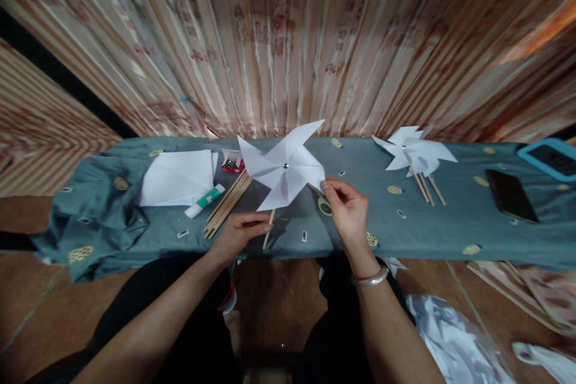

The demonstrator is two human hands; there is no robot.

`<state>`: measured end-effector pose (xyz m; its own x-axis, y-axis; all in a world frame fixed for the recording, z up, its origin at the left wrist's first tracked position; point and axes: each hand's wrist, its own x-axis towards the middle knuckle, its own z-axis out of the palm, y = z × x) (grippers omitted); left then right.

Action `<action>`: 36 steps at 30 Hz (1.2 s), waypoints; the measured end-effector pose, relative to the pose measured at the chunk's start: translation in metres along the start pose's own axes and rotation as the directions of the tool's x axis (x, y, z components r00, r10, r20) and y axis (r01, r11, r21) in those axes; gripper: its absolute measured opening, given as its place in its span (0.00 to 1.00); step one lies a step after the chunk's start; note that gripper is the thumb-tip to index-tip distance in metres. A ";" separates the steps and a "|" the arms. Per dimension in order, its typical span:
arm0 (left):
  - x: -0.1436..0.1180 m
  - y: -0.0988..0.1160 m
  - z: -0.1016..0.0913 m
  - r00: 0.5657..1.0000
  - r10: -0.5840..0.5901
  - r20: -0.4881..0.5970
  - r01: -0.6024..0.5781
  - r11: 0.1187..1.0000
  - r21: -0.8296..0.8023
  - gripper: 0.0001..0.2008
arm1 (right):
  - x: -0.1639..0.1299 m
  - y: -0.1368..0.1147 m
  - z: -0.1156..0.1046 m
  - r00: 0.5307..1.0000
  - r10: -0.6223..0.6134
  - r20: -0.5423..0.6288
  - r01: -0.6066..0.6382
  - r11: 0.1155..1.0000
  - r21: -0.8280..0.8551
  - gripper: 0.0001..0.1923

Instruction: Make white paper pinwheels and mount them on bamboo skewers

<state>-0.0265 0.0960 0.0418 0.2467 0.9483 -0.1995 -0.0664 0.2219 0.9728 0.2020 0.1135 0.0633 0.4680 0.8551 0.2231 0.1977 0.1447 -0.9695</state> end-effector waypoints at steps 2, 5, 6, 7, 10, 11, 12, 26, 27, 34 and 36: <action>0.000 0.001 0.000 1.000 -0.011 -0.014 0.011 1.000 -0.011 0.12 | -0.002 0.000 0.001 1.000 0.016 0.005 -0.016 1.000 0.004 0.09; 0.001 0.003 0.000 0.999 -0.024 -0.036 0.023 0.999 -0.031 0.13 | -0.005 -0.002 0.003 0.999 0.046 0.021 -0.047 0.999 0.014 0.08; 0.001 0.003 0.000 0.999 -0.025 -0.043 0.024 0.999 -0.035 0.12 | -0.006 -0.003 0.004 0.998 0.055 0.034 -0.055 0.998 0.014 0.09; 0.001 0.003 0.000 0.999 -0.027 -0.047 0.025 0.999 -0.040 0.12 | -0.008 -0.003 0.005 0.997 0.060 0.048 -0.061 0.998 0.012 0.09; 0.002 0.003 0.000 0.998 -0.028 -0.058 0.025 0.998 -0.058 0.13 | -0.011 -0.005 0.008 0.995 0.064 0.076 -0.065 0.998 0.015 0.10; 0.002 0.003 0.000 0.998 -0.026 -0.061 0.022 0.998 -0.061 0.13 | -0.013 -0.006 0.009 0.994 0.068 0.081 -0.070 0.997 0.021 0.11; 0.002 0.003 0.000 0.998 -0.023 -0.063 0.019 0.998 -0.063 0.14 | -0.014 -0.006 0.010 0.993 0.074 0.087 -0.077 0.997 0.029 0.11; 0.001 0.007 0.001 0.995 0.016 -0.101 -0.020 0.999 -0.046 0.11 | -0.029 -0.016 0.025 0.966 0.097 0.240 -0.119 0.990 0.079 0.10; 0.001 0.007 0.001 0.995 0.015 -0.103 -0.020 0.999 -0.045 0.11 | -0.030 -0.016 0.026 0.964 0.105 0.245 -0.128 0.989 0.078 0.11; 0.002 0.007 0.003 0.995 0.004 -0.098 -0.010 0.998 -0.061 0.11 | -0.036 -0.021 0.034 0.933 0.170 0.317 -0.224 0.964 0.142 0.11; 0.002 0.008 0.004 0.995 0.000 -0.096 -0.007 0.998 -0.069 0.11 | -0.038 -0.024 0.036 0.925 0.189 0.329 -0.250 0.956 0.153 0.10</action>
<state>-0.0226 0.0984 0.0500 0.1525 0.9659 -0.2094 -0.1349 0.2303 0.9637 0.1479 0.0954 0.0739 0.1866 0.9824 -0.0104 -0.0595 0.0007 -0.9982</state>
